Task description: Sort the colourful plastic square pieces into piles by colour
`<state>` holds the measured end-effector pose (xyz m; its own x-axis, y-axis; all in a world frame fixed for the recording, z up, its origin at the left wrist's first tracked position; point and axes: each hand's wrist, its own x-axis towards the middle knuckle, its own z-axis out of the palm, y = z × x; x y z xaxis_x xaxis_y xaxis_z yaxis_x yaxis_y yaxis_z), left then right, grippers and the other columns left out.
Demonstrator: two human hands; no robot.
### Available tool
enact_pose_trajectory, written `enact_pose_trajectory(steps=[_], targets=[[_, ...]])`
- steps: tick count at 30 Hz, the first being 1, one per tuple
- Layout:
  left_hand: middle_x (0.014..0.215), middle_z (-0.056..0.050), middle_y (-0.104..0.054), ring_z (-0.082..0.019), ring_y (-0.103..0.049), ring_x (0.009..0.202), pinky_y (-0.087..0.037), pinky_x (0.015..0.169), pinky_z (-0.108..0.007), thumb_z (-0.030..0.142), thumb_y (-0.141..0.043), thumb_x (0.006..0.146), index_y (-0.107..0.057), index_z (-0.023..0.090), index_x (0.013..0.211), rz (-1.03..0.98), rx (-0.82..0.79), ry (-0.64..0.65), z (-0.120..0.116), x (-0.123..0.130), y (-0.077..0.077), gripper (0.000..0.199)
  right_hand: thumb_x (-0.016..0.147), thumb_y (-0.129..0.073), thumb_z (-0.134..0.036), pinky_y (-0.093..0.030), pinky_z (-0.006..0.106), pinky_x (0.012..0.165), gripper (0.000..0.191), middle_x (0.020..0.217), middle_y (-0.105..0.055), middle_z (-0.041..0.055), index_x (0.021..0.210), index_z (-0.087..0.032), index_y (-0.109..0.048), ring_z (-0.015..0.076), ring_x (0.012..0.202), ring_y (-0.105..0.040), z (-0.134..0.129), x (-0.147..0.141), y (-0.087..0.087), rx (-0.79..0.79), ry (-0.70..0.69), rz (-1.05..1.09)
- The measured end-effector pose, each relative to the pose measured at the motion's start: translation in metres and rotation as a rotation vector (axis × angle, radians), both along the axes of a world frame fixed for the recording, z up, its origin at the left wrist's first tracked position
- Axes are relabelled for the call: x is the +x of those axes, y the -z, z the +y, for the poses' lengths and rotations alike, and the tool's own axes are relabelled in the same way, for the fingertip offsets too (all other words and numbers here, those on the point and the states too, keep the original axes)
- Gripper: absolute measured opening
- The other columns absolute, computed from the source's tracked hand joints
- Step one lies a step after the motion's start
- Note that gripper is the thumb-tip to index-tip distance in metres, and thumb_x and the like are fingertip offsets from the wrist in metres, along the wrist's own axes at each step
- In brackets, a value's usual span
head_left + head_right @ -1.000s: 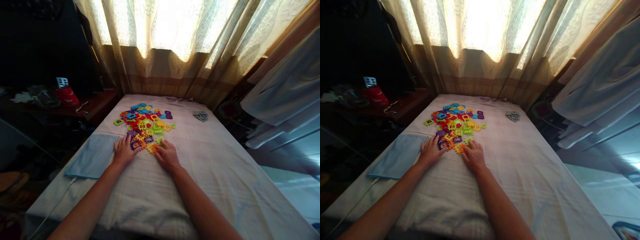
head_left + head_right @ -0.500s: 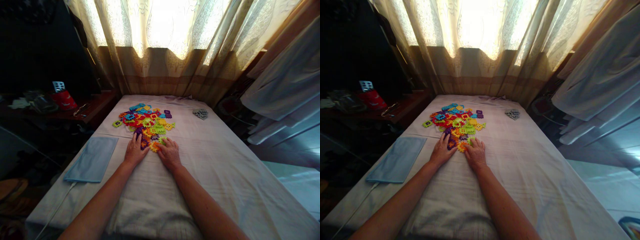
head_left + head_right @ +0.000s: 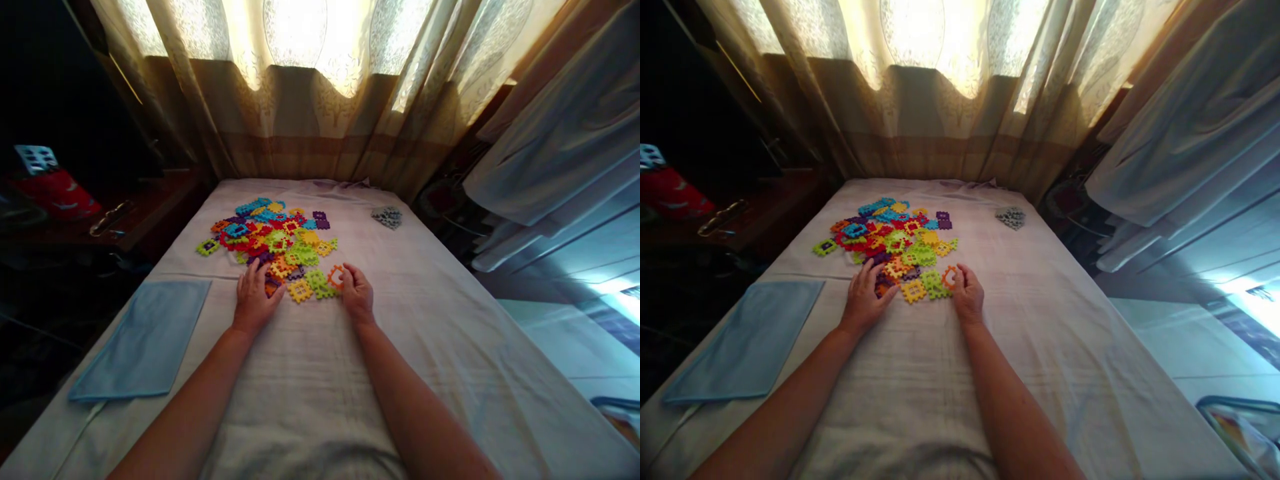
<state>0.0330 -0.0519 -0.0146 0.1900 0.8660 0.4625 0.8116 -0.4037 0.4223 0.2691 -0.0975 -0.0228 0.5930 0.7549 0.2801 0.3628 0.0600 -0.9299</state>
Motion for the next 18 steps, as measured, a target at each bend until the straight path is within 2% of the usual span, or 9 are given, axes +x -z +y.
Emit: enact_pose_trajectory(steps=[3,7,10,12,15,18], targets=[[0.143,-0.017,-0.053,-0.031,-0.051,0.132,-0.038,0.112,-0.051,0.04,-0.057,0.086,-0.056,0.018,0.124,-0.117,0.018,0.027,0.006,-0.005,0.003,0.045,0.085,-0.049,-0.057,-0.055,0.034,0.067,0.051,0.075,-0.071,0.0034,0.106,-0.015,-0.07,0.0171,0.065,-0.063,0.001,0.002,-0.001,-0.031,-0.004,0.062],[0.139,-0.014,-0.057,-0.026,-0.054,0.13,-0.042,0.112,-0.045,0.036,-0.05,0.089,-0.058,0.019,0.121,-0.236,-0.004,0.023,0.012,-0.009,0.002,0.036,0.087,-0.05,-0.052,-0.056,0.032,0.069,0.044,0.087,-0.074,0.006,0.107,-0.018,-0.07,0.0179,0.072,-0.067,-0.001,-0.018,-0.008,-0.022,-0.134,-0.001],[0.139,-0.014,-0.057,-0.025,-0.053,0.131,-0.041,0.113,-0.044,0.037,-0.05,0.09,-0.058,0.019,0.123,-0.255,-0.032,0.018,0.012,-0.01,0.0,0.038,0.091,-0.047,-0.046,-0.055,0.036,0.087,0.041,0.109,-0.074,0.0089,0.114,-0.021,-0.069,0.0213,0.096,-0.068,0.001,-0.025,-0.014,0.02,-0.264,-0.205],[0.139,-0.014,-0.057,-0.026,-0.053,0.131,-0.04,0.114,-0.045,0.038,-0.05,0.09,-0.058,0.019,0.124,-0.244,-0.044,0.023,0.011,-0.009,-0.001,0.04,0.091,-0.048,-0.042,-0.05,0.04,0.099,0.039,0.119,-0.07,0.0104,0.117,-0.021,-0.068,0.0234,0.111,-0.064,0.001,-0.019,-0.016,0.025,-0.256,-0.367],[0.14,-0.013,-0.056,-0.026,-0.053,0.131,-0.04,0.114,-0.046,0.038,-0.051,0.089,-0.059,0.02,0.124,-0.219,-0.049,0.024,0.01,-0.008,-0.003,0.04,0.088,-0.053,-0.038,-0.046,0.043,0.102,0.035,0.116,-0.07,0.0121,0.114,-0.02,-0.069,0.0257,0.11,-0.062,-0.001,-0.001,-0.015,-0.052,-0.207,-0.535],[0.14,-0.013,-0.056,-0.026,-0.053,0.13,-0.041,0.113,-0.045,0.038,-0.051,0.089,-0.06,0.019,0.123,-0.182,-0.04,0.04,0.008,-0.008,-0.004,0.04,0.081,-0.064,-0.041,-0.046,0.043,0.098,0.036,0.114,-0.07,0.0123,0.111,-0.02,-0.069,0.027,0.108,-0.061,-0.009,0.007,-0.016,-0.102,-0.247,-0.654]])
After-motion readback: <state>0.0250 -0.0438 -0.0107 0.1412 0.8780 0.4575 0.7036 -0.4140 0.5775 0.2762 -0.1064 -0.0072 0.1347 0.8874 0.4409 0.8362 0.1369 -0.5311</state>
